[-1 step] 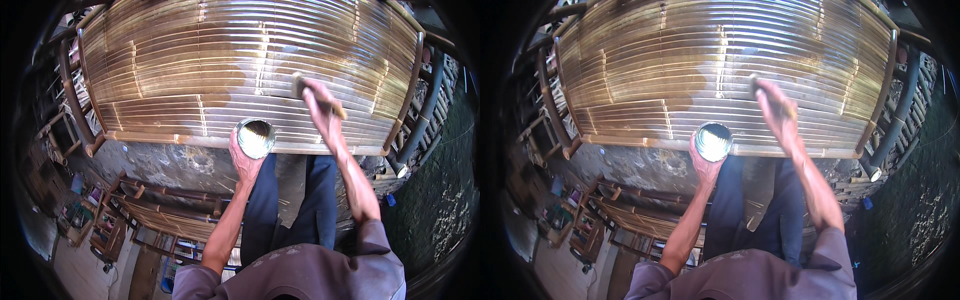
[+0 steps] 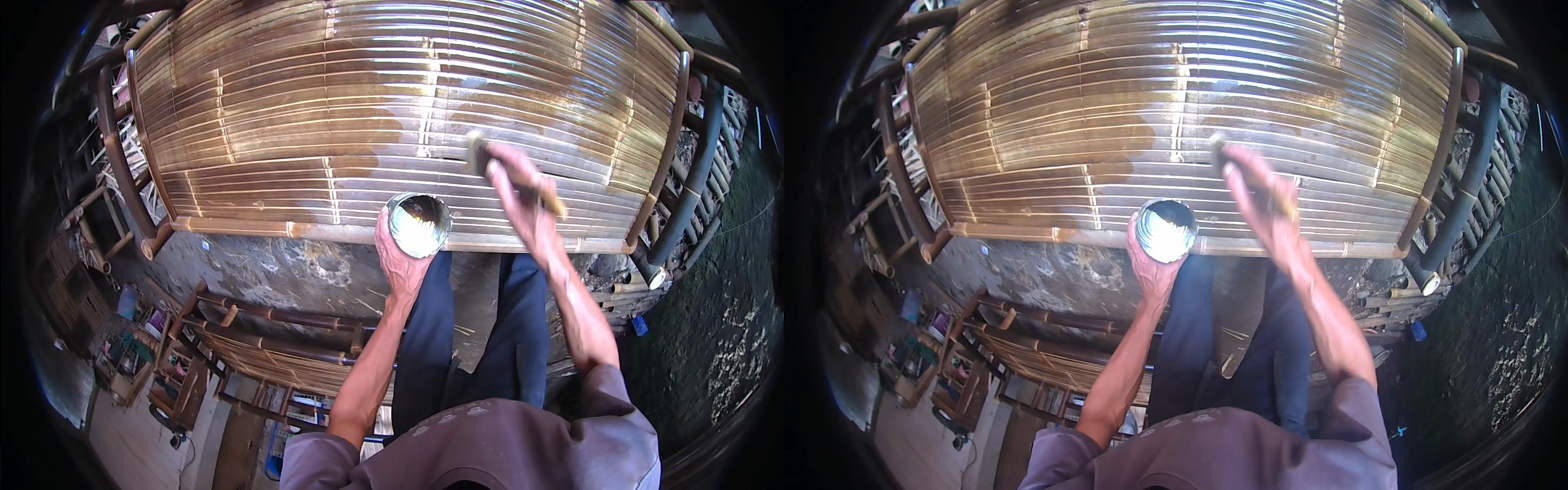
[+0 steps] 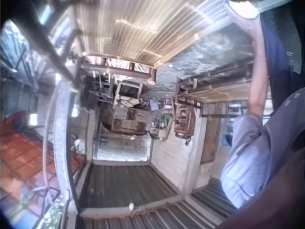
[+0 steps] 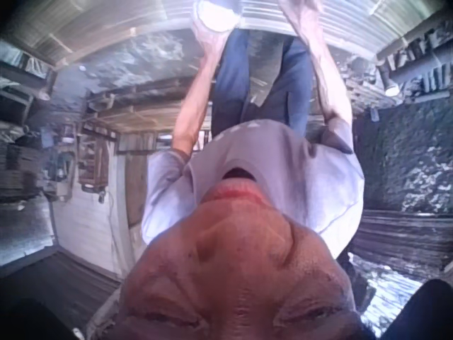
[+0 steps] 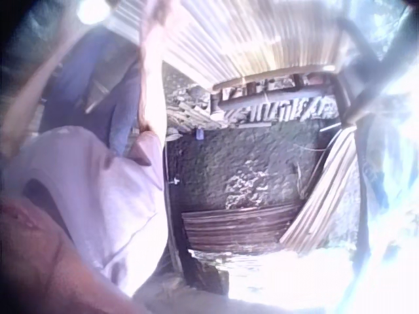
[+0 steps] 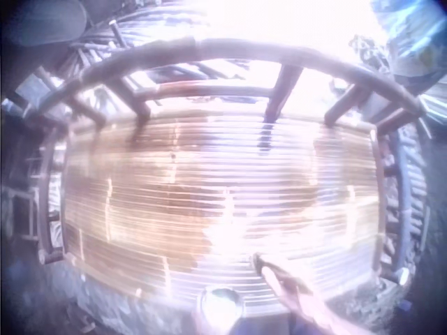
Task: The person applies a clear finish to a bamboo bed frame using a brush and a can of varnish. They systematically coat the slatted surface and frame rails, dipping the brush into the can as needed.
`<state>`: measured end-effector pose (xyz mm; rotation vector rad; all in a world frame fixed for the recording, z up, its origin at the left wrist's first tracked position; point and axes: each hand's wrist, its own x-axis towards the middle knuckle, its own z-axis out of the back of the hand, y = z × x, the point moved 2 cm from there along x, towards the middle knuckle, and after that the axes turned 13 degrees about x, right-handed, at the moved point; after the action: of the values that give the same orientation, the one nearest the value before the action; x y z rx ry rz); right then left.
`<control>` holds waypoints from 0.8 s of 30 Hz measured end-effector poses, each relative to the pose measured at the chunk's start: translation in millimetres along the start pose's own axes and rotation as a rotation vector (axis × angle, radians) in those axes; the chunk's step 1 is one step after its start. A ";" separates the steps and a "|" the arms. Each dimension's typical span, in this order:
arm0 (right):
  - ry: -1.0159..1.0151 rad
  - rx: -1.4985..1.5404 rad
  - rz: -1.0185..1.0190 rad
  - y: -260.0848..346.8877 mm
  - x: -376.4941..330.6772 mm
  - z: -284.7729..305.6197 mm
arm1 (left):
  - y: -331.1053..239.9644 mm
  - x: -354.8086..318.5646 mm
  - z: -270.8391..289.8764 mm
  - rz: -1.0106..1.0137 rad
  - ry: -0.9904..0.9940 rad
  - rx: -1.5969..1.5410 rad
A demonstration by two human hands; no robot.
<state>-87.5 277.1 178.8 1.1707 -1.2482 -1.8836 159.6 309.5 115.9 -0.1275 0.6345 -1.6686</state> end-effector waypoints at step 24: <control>0.004 0.238 0.267 19.7 -98.2 -65.8 | 15.9 10.4 22.3 -0.037 0.206 -0.505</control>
<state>14.9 324.2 219.6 1.0625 -1.5752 -1.5690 180.9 291.2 124.3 -0.3329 1.2089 -1.5366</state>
